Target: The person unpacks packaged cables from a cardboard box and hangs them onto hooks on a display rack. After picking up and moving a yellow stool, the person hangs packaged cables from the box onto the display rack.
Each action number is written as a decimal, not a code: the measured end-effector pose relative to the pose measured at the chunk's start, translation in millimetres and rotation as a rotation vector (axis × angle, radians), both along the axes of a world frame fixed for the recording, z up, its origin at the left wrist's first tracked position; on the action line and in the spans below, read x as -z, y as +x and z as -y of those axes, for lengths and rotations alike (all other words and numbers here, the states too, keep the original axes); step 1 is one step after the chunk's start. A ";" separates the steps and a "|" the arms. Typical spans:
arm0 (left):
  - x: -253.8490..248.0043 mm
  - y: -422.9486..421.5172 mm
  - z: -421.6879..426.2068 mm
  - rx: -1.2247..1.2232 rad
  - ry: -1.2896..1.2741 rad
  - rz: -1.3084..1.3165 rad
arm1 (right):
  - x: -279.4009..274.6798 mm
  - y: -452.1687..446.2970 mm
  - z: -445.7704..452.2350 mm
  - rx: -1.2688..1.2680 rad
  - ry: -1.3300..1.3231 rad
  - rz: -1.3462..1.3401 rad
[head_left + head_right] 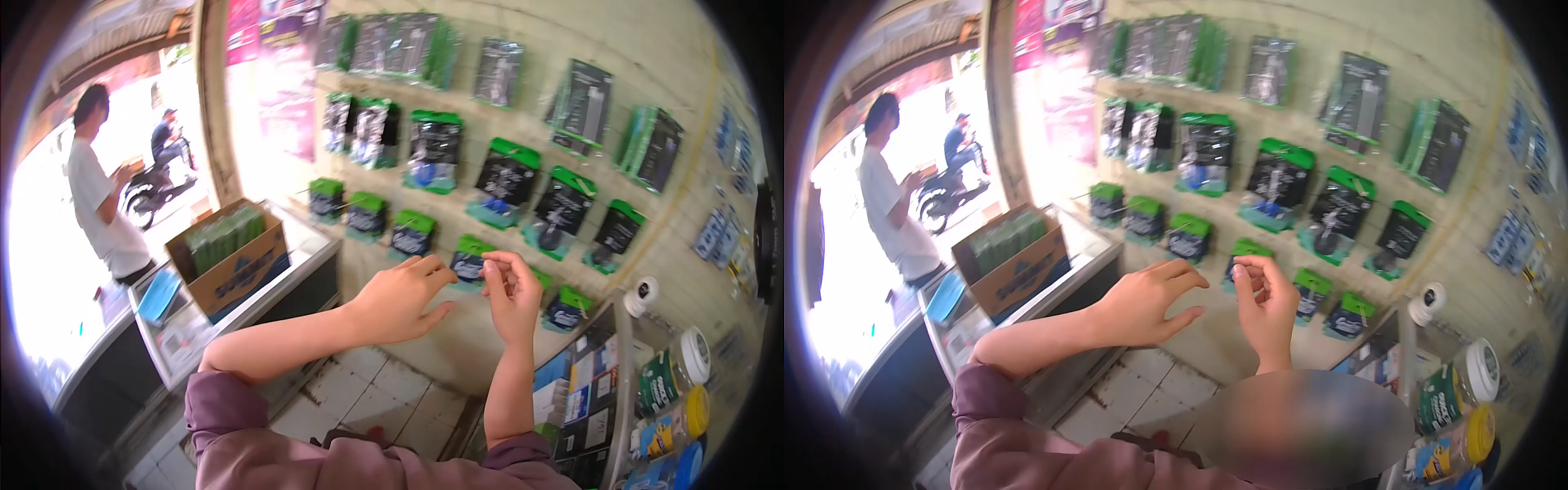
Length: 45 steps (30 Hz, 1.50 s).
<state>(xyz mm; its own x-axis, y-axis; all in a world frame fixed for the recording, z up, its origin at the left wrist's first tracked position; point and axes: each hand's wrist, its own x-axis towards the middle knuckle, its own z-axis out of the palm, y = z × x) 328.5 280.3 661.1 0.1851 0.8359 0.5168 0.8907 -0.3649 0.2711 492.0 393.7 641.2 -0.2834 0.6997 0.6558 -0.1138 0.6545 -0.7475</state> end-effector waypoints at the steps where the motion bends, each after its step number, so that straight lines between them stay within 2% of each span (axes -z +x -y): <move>1: 9.9 -15.9 13.4 -0.029 -0.042 -0.007 | 7.1 -13.7 5.4 -0.021 0.023 0.069; 4: 28.3 -59.7 60.0 -0.116 -0.211 -0.026 | 22.0 -52.4 23.9 -0.092 0.084 0.256; 7: 58.9 -115.5 102.0 -0.105 -0.262 -0.086 | 31.4 -90.5 43.4 -0.176 0.107 0.415; 11: 74.7 -191.8 154.9 -0.231 -0.580 -0.002 | 45.8 -158.7 65.8 -0.331 0.170 0.588; 16: 62.7 -303.3 213.9 -0.538 -0.492 0.023 | 78.6 -295.9 100.0 -0.450 0.249 0.725; 19: 75.7 -393.9 239.9 -0.647 -0.397 0.040 | 95.3 -391.4 128.8 -0.514 0.287 0.679; 22: 97.5 -473.6 254.2 -0.728 -0.295 -0.057 | 110.6 -479.0 155.5 -0.549 0.275 0.663; 26: 128.3 -554.3 241.2 -0.759 -0.224 -0.093 | 132.0 -571.7 175.1 -0.469 0.305 0.692; 30: 144.0 -584.9 215.1 -0.730 -0.213 -0.127 | 141.5 -622.3 186.5 -0.361 0.404 0.801; 34: 158.2 -601.6 200.2 -0.720 -0.281 -0.198 | 139.5 -633.2 197.6 -0.309 0.543 0.932; 37: 161.2 -603.4 200.5 -0.762 -0.294 -0.332 | 146.5 -629.3 213.6 -0.242 0.670 0.854; 42: 152.6 -606.5 207.0 -0.750 -0.461 -0.388 | 167.0 -639.0 202.8 -0.430 0.508 1.086; 43: 145.2 -606.4 207.1 -0.729 -0.496 -0.390 | 165.5 -637.1 200.7 -0.439 0.480 1.062; 45: 124.7 -601.3 213.2 -0.636 -0.506 -0.228 | 157.3 -628.6 192.0 -0.434 0.423 1.012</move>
